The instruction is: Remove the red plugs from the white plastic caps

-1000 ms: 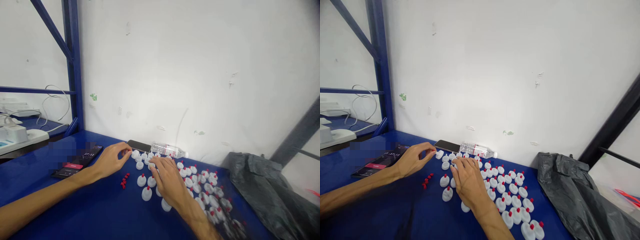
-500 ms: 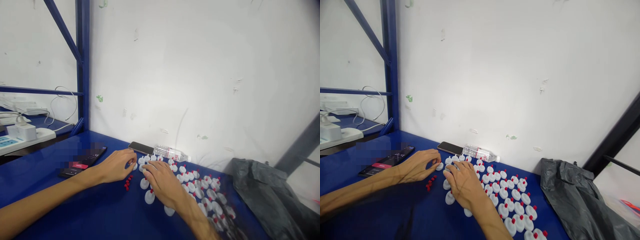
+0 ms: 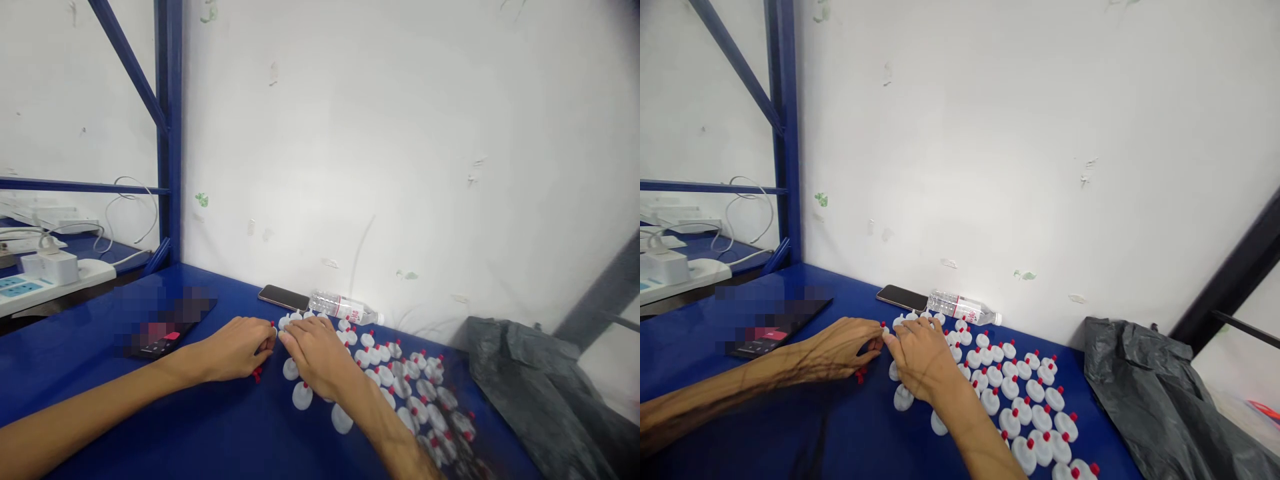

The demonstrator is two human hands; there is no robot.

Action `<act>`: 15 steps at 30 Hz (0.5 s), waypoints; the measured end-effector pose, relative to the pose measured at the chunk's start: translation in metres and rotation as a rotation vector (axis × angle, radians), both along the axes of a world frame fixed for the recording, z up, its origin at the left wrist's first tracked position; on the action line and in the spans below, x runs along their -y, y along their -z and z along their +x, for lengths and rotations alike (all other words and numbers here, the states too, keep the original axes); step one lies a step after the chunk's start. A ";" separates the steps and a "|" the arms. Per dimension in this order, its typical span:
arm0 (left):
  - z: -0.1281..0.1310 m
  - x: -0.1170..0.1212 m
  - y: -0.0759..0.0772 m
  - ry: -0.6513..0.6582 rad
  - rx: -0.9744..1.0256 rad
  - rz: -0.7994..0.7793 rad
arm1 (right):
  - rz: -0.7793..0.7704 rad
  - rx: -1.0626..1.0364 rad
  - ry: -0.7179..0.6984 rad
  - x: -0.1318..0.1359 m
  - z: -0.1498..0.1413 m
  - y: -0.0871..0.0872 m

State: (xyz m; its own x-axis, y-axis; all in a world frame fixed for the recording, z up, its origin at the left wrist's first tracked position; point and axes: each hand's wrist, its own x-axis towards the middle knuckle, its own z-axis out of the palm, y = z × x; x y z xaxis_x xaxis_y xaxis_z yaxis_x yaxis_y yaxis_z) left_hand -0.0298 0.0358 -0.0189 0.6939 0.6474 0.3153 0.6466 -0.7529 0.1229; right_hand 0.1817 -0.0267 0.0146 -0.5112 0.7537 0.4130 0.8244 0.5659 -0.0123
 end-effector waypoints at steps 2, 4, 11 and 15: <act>0.002 0.001 -0.005 0.022 0.053 -0.027 | 0.014 -0.066 0.058 0.009 0.008 -0.004; 0.003 0.003 -0.009 0.045 0.118 -0.070 | 0.019 -0.163 0.110 0.019 0.018 -0.005; 0.008 0.004 -0.009 0.117 0.261 -0.105 | 0.023 -0.259 -0.004 0.033 0.032 0.009; 0.008 0.006 -0.008 0.226 0.377 -0.047 | 0.045 -0.253 -0.066 0.036 0.023 0.010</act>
